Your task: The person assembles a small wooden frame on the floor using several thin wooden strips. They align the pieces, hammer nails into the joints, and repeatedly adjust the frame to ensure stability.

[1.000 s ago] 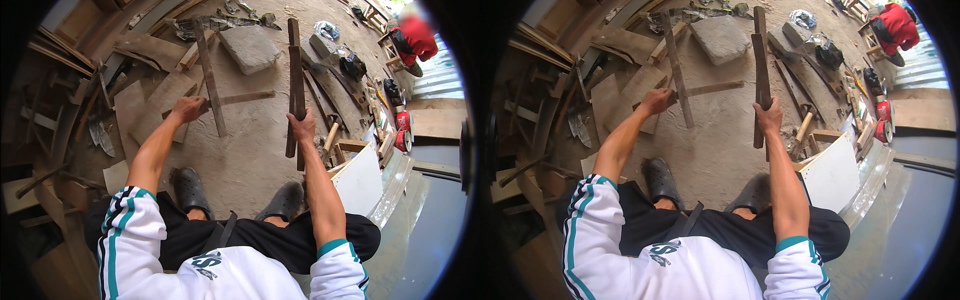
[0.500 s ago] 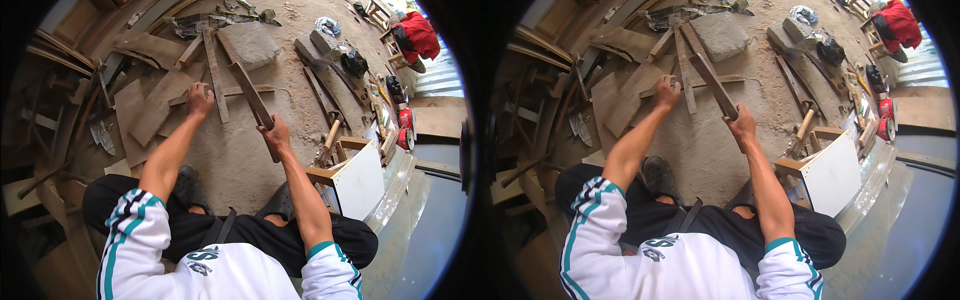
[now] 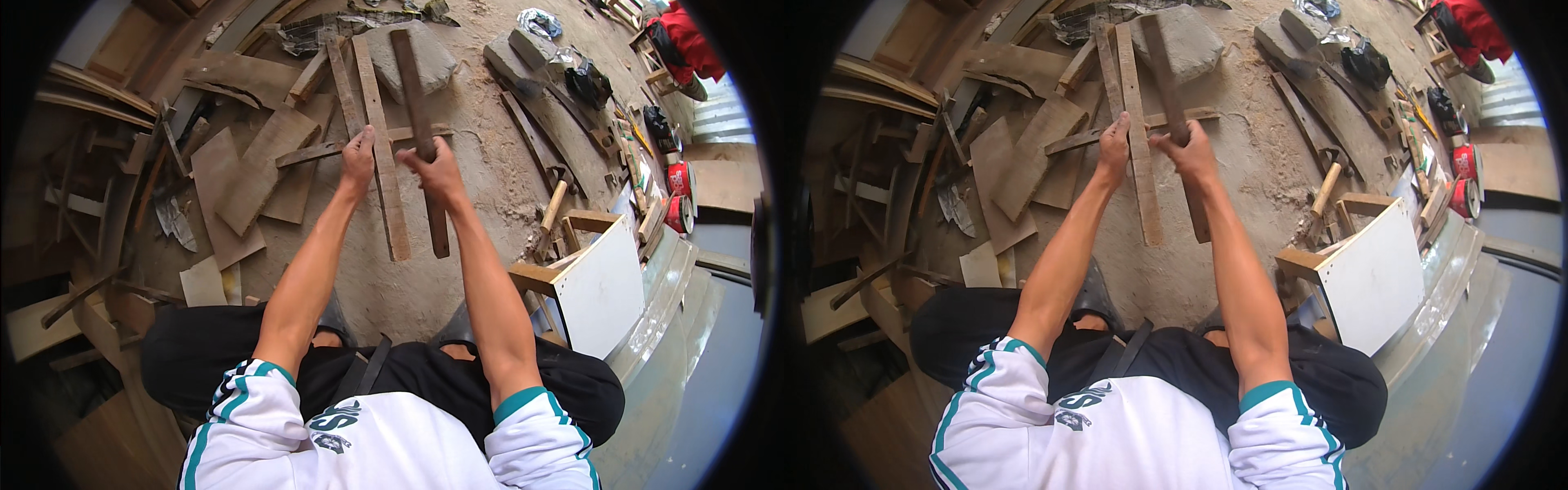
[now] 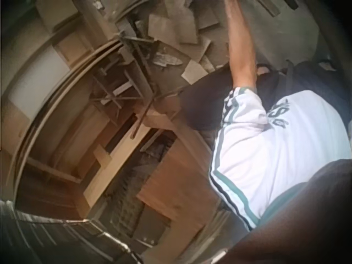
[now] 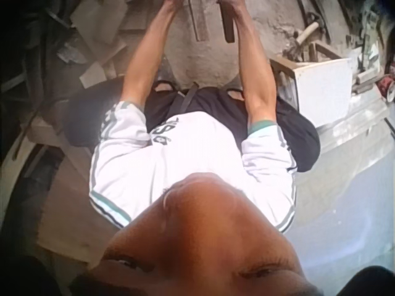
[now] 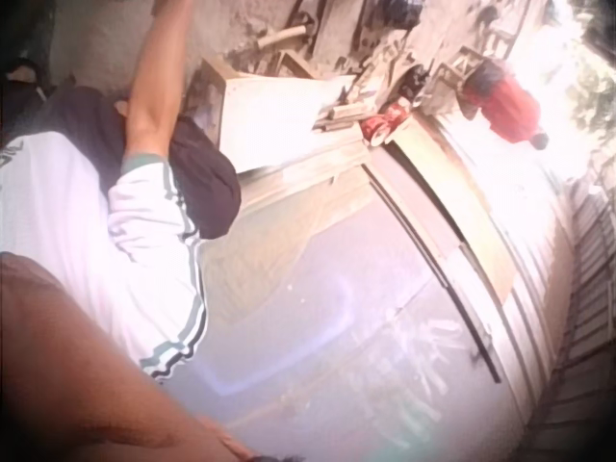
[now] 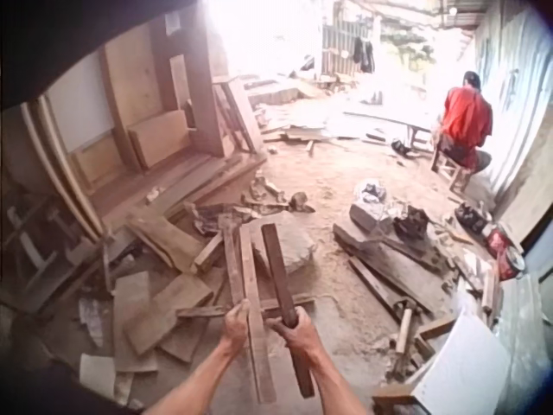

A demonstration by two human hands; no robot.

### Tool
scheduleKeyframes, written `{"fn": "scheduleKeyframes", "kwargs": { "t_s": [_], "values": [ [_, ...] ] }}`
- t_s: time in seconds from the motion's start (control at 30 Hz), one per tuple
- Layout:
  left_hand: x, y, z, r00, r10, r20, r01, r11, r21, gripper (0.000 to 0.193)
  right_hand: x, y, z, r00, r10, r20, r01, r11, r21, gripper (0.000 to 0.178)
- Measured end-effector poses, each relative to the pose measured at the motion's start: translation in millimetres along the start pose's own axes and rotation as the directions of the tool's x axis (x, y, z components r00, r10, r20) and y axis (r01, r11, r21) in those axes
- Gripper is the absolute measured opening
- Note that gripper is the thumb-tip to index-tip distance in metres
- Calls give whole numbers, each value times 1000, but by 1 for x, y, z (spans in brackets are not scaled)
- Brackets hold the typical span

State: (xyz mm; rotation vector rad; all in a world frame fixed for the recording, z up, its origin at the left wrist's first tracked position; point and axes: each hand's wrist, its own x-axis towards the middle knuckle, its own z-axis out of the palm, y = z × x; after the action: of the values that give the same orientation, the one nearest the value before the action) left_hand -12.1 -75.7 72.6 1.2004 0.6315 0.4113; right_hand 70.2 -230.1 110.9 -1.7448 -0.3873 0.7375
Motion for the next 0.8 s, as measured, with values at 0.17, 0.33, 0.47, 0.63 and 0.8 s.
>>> {"fn": "scheduleKeyframes", "kwargs": {
  "t_s": [0.17, 0.33, 0.47, 0.63, 0.8],
  "values": [
    [-6, -6, 4, 996, -85, 36, 85, 996, 3, 48, 1, 3, -48, 979, 204, 13, -191, 889, 417, 50],
    [2, -18, 1, 997, 27, 71, -32, 997, 73, 47, 0, 28, -82, 987, 95, 130, -160, 662, 732, 44],
    [3, -19, 7, 996, 81, -37, -71, 973, 219, 48, -12, 37, -79, 982, 77, 175, -189, 522, 832, 52],
    [7, -30, 3, 996, 84, -5, -80, 963, 257, 48, -19, 59, -65, 985, 62, 161, -171, 489, 855, 60],
    [6, -35, -2, 997, 62, 36, -68, 975, 212, 48, -23, 63, -53, 989, 103, 106, -142, 458, 877, 63]
  ]
}}
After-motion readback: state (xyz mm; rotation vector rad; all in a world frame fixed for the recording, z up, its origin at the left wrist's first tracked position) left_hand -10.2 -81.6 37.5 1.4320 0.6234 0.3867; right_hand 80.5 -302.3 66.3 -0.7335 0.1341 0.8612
